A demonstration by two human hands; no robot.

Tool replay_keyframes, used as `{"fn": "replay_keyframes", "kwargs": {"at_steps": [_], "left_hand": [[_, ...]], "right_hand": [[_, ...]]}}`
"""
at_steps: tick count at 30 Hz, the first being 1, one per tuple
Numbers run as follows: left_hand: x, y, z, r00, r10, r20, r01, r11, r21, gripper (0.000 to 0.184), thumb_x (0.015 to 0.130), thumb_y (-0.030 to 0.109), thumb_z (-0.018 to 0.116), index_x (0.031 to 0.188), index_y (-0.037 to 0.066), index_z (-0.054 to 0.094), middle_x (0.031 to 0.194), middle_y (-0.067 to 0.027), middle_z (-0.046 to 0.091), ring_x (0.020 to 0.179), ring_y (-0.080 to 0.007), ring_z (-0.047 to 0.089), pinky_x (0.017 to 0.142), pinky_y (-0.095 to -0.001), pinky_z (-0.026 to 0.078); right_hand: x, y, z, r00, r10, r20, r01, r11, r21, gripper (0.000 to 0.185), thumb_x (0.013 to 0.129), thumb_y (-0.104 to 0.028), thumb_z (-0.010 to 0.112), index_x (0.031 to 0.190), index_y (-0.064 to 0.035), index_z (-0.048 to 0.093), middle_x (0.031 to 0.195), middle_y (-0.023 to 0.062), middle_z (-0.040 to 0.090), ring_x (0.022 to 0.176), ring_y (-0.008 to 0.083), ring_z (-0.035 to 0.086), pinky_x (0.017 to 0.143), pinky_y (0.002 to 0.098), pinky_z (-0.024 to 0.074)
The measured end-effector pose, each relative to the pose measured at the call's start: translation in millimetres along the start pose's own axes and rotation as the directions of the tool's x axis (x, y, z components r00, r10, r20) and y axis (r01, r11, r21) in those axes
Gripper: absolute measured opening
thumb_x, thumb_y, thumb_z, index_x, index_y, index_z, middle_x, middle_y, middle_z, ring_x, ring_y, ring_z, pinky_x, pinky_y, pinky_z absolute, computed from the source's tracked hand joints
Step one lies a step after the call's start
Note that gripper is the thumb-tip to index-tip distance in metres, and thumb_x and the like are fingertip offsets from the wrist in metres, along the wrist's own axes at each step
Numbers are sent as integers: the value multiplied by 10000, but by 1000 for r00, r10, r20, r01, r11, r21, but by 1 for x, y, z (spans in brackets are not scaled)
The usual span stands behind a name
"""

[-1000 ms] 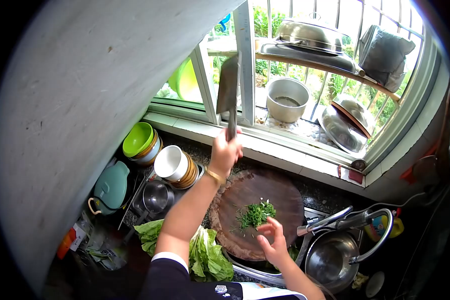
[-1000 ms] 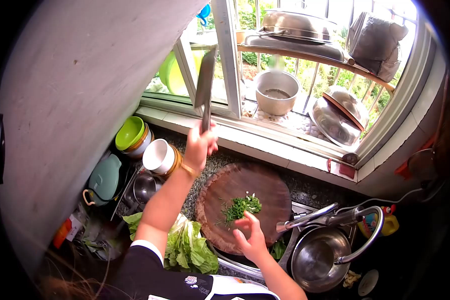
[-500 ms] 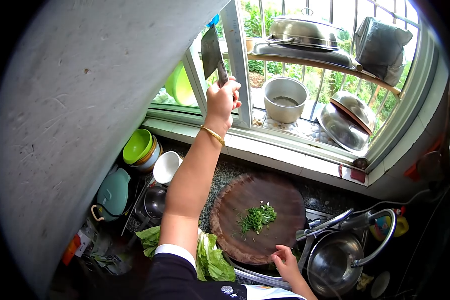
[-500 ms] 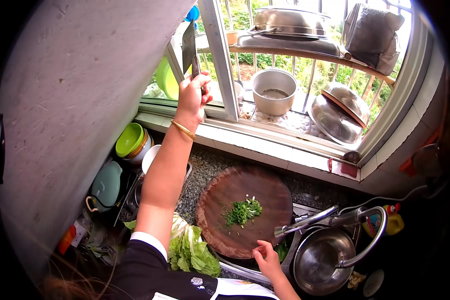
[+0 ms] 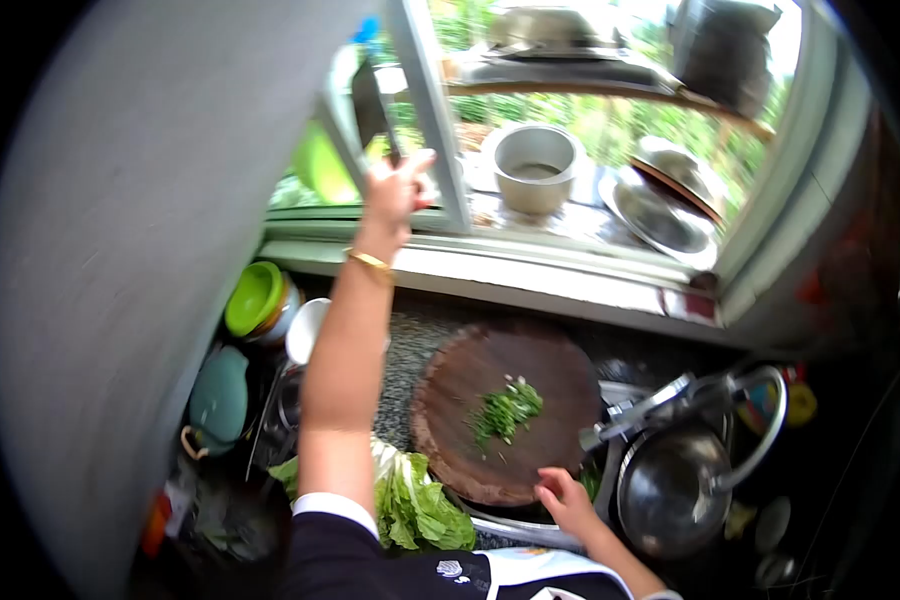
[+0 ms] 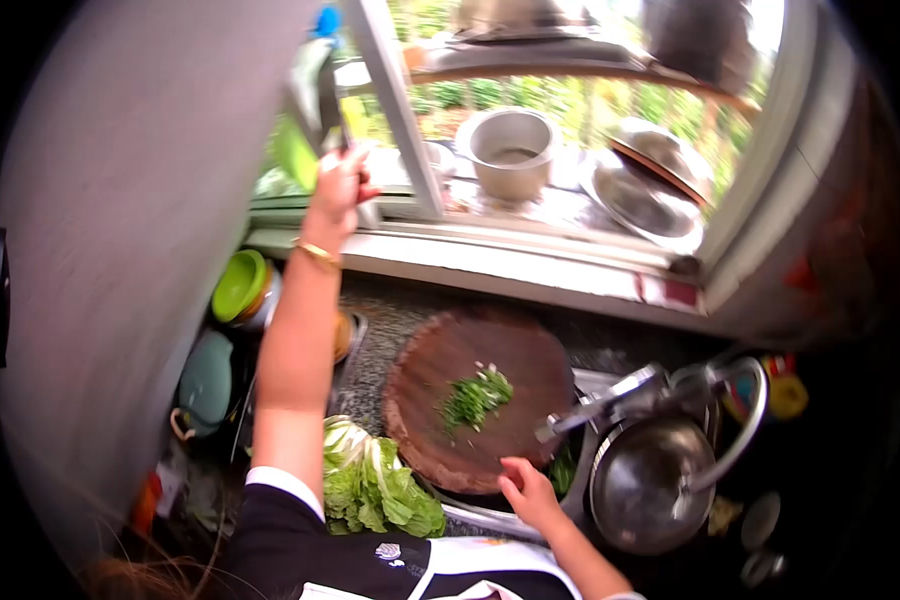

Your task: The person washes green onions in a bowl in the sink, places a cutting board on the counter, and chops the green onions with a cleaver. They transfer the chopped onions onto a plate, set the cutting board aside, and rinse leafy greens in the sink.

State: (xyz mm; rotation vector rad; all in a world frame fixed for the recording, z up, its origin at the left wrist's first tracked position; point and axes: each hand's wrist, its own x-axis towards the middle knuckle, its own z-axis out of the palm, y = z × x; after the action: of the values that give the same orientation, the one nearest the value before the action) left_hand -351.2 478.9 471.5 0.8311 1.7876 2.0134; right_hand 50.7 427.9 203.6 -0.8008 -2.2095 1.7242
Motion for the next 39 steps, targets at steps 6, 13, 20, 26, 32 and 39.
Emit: {"fn": "replay_keyframes", "kwargs": {"at_steps": [6,13,20,26,32,39], "left_hand": [[10,-81,-29,980,-133,147,167,952,-258,241,863,68,541,1063,15,418,933,-112,548,896,-265,587,788,-402,513],[-22,-140,-56,939,-261,223,265,964,13,405,910,221,520,1251,12,458,1162,-108,546,1033,-176,534,865,-270,448],[-201,-176,-28,925,48,378,-280,759,588,294,804,136,614,663,70,365,611,23,318,549,-87,291,496,-242,285],[-340,-190,20,893,-186,409,-64,848,526,314,771,55,627,645,71,340,625,34,307,580,-75,277,511,-229,268],[-411,-172,89,884,-237,403,-22,839,543,327,790,56,634,644,54,341,610,35,298,584,-76,265,503,-234,275],[-431,-176,99,940,-233,249,-12,706,708,303,742,206,699,664,25,469,545,-59,440,513,-141,402,492,-296,373]], "right_hand": [[-16,2,1,999,-3,33,6,996,-84,335,861,-222,548,1156,-69,497,975,128,603,903,253,590,771,355,464],[-67,12,-1,999,-7,-35,7,1000,-1,292,848,-211,524,1091,-50,506,867,107,602,812,241,587,720,356,459],[-138,51,-57,828,-9,-561,95,988,124,190,828,-142,607,970,-17,597,863,62,611,773,143,566,702,288,461],[-239,176,-233,-213,682,-700,509,689,516,141,882,-221,540,933,-101,487,707,37,538,527,116,495,417,250,417],[-290,289,-332,-90,821,-564,560,510,653,200,869,-228,553,1030,-127,492,775,77,582,597,199,572,533,333,518],[-299,331,-333,-178,626,-759,511,718,473,246,811,-147,610,1031,-57,548,887,94,608,690,193,588,539,314,529]]}}
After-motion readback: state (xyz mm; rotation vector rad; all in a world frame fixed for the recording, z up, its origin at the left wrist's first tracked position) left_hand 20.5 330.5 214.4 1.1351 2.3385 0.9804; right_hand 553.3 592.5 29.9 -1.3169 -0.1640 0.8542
